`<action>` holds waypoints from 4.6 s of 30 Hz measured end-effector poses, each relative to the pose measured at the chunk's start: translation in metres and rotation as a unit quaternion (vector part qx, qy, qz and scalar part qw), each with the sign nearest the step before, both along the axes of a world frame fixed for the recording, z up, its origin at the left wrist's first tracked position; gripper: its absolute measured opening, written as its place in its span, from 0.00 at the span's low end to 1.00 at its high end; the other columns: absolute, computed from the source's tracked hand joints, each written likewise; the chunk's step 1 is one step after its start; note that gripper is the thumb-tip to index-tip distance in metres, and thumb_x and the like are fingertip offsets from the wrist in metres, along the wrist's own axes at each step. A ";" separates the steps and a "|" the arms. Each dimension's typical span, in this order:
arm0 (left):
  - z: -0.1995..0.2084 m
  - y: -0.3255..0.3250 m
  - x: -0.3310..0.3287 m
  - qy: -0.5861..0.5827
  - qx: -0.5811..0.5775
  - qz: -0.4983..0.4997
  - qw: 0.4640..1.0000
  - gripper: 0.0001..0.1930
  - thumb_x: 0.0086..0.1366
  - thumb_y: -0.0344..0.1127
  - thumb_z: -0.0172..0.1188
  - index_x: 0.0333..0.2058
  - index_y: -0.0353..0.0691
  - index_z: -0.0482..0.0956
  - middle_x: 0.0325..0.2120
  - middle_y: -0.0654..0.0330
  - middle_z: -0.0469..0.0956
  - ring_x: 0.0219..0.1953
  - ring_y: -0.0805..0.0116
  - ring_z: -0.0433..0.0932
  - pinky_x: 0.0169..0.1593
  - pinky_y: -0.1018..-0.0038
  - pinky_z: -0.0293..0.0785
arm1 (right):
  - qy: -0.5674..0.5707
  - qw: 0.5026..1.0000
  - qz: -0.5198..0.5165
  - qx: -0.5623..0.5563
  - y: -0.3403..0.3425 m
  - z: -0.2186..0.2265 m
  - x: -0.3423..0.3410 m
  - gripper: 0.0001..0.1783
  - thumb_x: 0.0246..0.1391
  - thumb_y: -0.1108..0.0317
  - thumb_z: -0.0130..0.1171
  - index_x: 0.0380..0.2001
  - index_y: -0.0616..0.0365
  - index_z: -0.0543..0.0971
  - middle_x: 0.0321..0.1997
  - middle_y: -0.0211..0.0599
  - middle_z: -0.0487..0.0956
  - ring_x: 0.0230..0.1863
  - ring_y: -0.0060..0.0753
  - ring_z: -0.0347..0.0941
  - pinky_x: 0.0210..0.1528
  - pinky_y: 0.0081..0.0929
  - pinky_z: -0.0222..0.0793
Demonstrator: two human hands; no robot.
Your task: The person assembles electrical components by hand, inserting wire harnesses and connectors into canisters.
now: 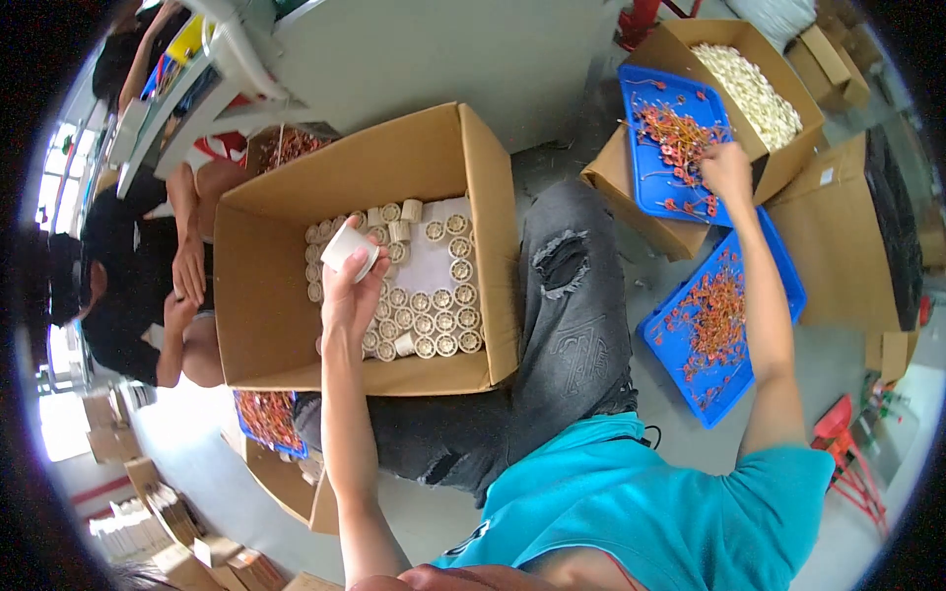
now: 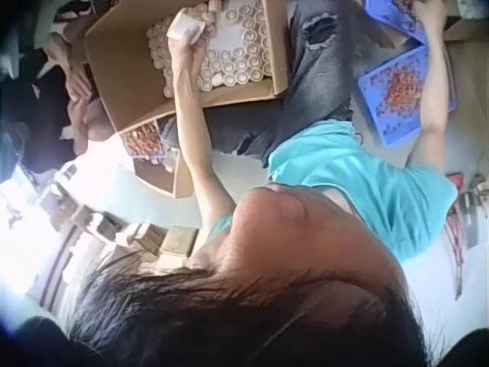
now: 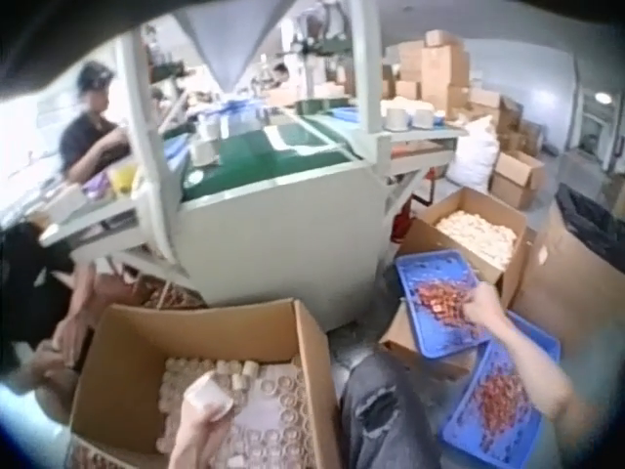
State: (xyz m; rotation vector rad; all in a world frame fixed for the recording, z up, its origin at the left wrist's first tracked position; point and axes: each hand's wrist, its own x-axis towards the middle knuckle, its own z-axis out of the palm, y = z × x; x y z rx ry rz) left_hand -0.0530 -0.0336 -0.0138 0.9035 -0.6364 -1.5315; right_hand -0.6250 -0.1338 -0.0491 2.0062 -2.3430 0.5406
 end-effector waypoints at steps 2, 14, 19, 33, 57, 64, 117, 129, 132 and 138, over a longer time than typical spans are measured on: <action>-0.004 0.000 -0.008 -0.022 0.009 0.028 0.999 0.27 0.57 0.32 0.68 0.53 0.35 0.68 0.39 0.56 0.78 0.37 0.65 0.80 0.42 0.68 0.79 | -0.023 0.998 -0.064 -0.004 0.009 0.040 0.001 0.12 0.47 0.66 0.56 0.31 0.59 0.85 0.30 0.58 0.80 0.34 0.54 0.80 0.40 0.43 0.75; 0.036 0.010 -0.020 -0.314 -0.278 -0.009 0.908 0.38 0.47 0.42 0.73 0.56 0.32 0.72 0.62 0.50 0.67 0.61 0.66 0.68 0.62 0.66 0.65 | -0.376 0.875 0.284 0.111 0.044 0.115 0.286 0.12 0.48 0.74 0.64 0.38 0.62 0.84 0.33 0.39 0.81 0.36 0.30 0.78 0.40 0.23 0.73; 0.031 0.014 0.005 -0.177 -0.079 -0.033 0.980 0.20 0.54 0.32 0.70 0.44 0.31 0.75 0.48 0.53 0.78 0.49 0.63 0.78 0.55 0.66 0.73 | -0.350 0.805 0.463 0.120 0.028 0.109 0.381 0.14 0.48 0.76 0.62 0.40 0.65 0.83 0.37 0.44 0.82 0.39 0.36 0.81 0.42 0.30 0.76; 0.040 0.012 0.020 -0.591 -0.276 -0.012 0.758 0.24 0.47 0.31 0.75 0.43 0.37 0.74 0.34 0.58 0.79 0.37 0.64 0.79 0.43 0.70 0.75 | -0.428 0.795 0.429 -0.019 0.024 0.071 0.400 0.11 0.47 0.82 0.63 0.37 0.65 0.84 0.37 0.36 0.82 0.38 0.29 0.80 0.39 0.25 0.76; 0.013 0.006 -0.013 -0.532 -0.242 0.237 0.776 0.27 0.49 0.28 0.75 0.46 0.36 0.71 0.37 0.58 0.79 0.37 0.70 0.79 0.43 0.73 0.77 | -0.483 0.722 0.457 -0.192 0.047 0.078 0.402 0.13 0.44 0.83 0.66 0.36 0.63 0.82 0.39 0.36 0.80 0.37 0.32 0.79 0.38 0.25 0.77; 0.008 0.007 -0.008 -0.580 -0.256 0.223 0.741 0.27 0.45 0.26 0.75 0.45 0.38 0.73 0.38 0.57 0.78 0.39 0.62 0.79 0.43 0.68 0.76 | -0.421 0.738 0.499 -0.169 0.048 0.076 0.401 0.13 0.42 0.80 0.67 0.34 0.60 0.84 0.40 0.34 0.79 0.40 0.36 0.77 0.42 0.28 0.75; 0.007 -0.033 -0.002 -0.586 -0.239 -0.001 0.774 0.52 0.44 0.30 0.77 0.63 0.36 0.51 0.52 0.43 0.68 0.53 0.52 0.73 0.55 0.62 0.72 | -0.340 0.820 0.451 0.089 0.032 0.070 0.395 0.20 0.47 0.59 0.65 0.44 0.51 0.83 0.45 0.49 0.78 0.45 0.51 0.77 0.49 0.41 0.72; -0.203 -0.103 0.091 -0.836 0.083 -0.328 0.431 0.40 0.50 0.47 0.71 0.60 0.45 0.65 0.58 0.45 0.66 0.58 0.46 0.70 0.58 0.52 0.69 | -0.390 0.764 0.330 -0.395 -0.159 0.223 0.417 0.22 0.52 0.59 0.58 0.47 0.60 0.70 0.36 0.49 0.82 0.38 0.50 0.80 0.44 0.42 0.73; -0.248 -0.088 0.073 -0.856 0.022 -0.256 0.449 0.32 0.59 0.45 0.63 0.61 0.50 0.64 0.61 0.49 0.64 0.59 0.45 0.69 0.58 0.49 0.68 | -0.243 0.849 0.280 -0.376 -0.217 0.244 0.441 0.27 0.53 0.58 0.56 0.54 0.59 0.67 0.37 0.53 0.82 0.39 0.57 0.79 0.45 0.47 0.72; -0.295 -0.084 0.064 -0.866 0.051 -0.292 0.402 0.28 0.65 0.39 0.53 0.64 0.55 0.61 0.62 0.47 0.61 0.62 0.45 0.65 0.61 0.47 0.65 | -0.249 0.888 0.263 -0.285 -0.276 0.239 0.472 0.32 0.54 0.53 0.56 0.58 0.57 0.63 0.38 0.55 0.81 0.43 0.58 0.78 0.46 0.51 0.71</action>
